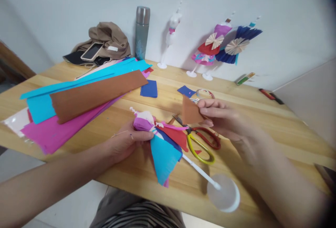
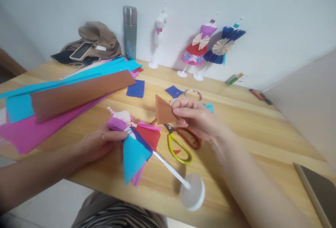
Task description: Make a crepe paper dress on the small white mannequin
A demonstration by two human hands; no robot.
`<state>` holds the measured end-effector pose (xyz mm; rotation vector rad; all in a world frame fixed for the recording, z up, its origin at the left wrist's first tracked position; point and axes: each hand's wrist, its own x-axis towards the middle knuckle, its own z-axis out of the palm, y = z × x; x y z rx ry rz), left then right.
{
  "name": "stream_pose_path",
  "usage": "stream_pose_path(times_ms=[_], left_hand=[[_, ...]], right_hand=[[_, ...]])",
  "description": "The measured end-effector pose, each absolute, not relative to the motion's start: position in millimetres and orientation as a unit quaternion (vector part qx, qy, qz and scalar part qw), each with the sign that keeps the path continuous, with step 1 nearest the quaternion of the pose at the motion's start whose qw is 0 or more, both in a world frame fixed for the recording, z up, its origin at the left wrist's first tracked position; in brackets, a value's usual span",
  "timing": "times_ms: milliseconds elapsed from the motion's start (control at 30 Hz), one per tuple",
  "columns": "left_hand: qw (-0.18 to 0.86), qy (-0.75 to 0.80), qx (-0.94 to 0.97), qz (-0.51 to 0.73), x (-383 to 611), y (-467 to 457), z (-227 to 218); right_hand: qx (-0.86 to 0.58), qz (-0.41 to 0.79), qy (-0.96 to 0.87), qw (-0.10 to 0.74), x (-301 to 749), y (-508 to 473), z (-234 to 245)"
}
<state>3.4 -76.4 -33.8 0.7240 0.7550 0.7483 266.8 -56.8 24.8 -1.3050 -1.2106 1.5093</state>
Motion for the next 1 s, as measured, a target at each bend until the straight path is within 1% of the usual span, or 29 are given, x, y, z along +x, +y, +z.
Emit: stream_pose_path(times_ms=[33,100,133,200,267,333,467,567,633,733,800,867,933,1000], left_hand=[[0.799,0.353,0.339,0.349,3.9,-76.2,-33.6],[0.799,0.351,0.338,0.352,4.7,-75.8,-33.6],[0.799,0.350,0.337,0.353,5.0,-75.7,-34.0],[0.799,0.347,0.339,0.356,5.4,-75.6,-35.3],[0.795,0.345,0.346,0.359,5.8,-75.8,-36.6],[0.792,0.345,0.352,0.360,6.2,-76.3,-36.9],[0.786,0.336,0.357,0.377,7.1,-77.3,-34.6],[0.774,0.345,0.372,0.379,7.1,-77.3,-34.5],[0.766,0.360,0.377,0.375,6.8,-77.4,-35.7],[0.764,0.363,0.380,0.373,6.1,-77.9,-37.9],[0.763,0.364,0.382,0.374,5.9,-78.4,-38.5],[0.765,0.366,0.372,0.376,5.9,-78.9,-38.1],[0.774,0.364,0.358,0.374,6.0,-79.0,-37.2],[0.779,0.354,0.357,0.375,6.3,-78.7,-36.7]], right_hand=[[-0.509,0.570,-0.489,0.421,260.8,-65.9,29.7],[-0.509,0.481,-0.541,0.467,247.2,-88.0,39.8],[-0.522,0.431,-0.577,0.458,240.0,-99.7,44.3],[-0.499,0.318,-0.688,0.421,225.7,-120.4,50.6],[-0.461,0.200,-0.792,0.348,213.0,-133.6,52.0],[-0.430,0.114,-0.851,0.279,203.6,-138.6,49.1],[-0.419,0.022,-0.886,0.196,195.2,-137.0,38.5],[-0.428,-0.019,-0.886,0.176,194.2,-137.5,35.1],[-0.441,-0.040,-0.877,0.189,194.8,-139.8,36.8],[-0.467,-0.019,-0.851,0.239,198.1,-144.8,42.8],[-0.487,0.050,-0.830,0.270,201.6,-147.8,46.3],[-0.500,0.153,-0.810,0.266,205.7,-149.4,47.4],[-0.508,0.249,-0.787,0.243,210.5,-148.9,46.3],[-0.521,0.308,-0.764,0.225,216.5,-147.2,44.3]])
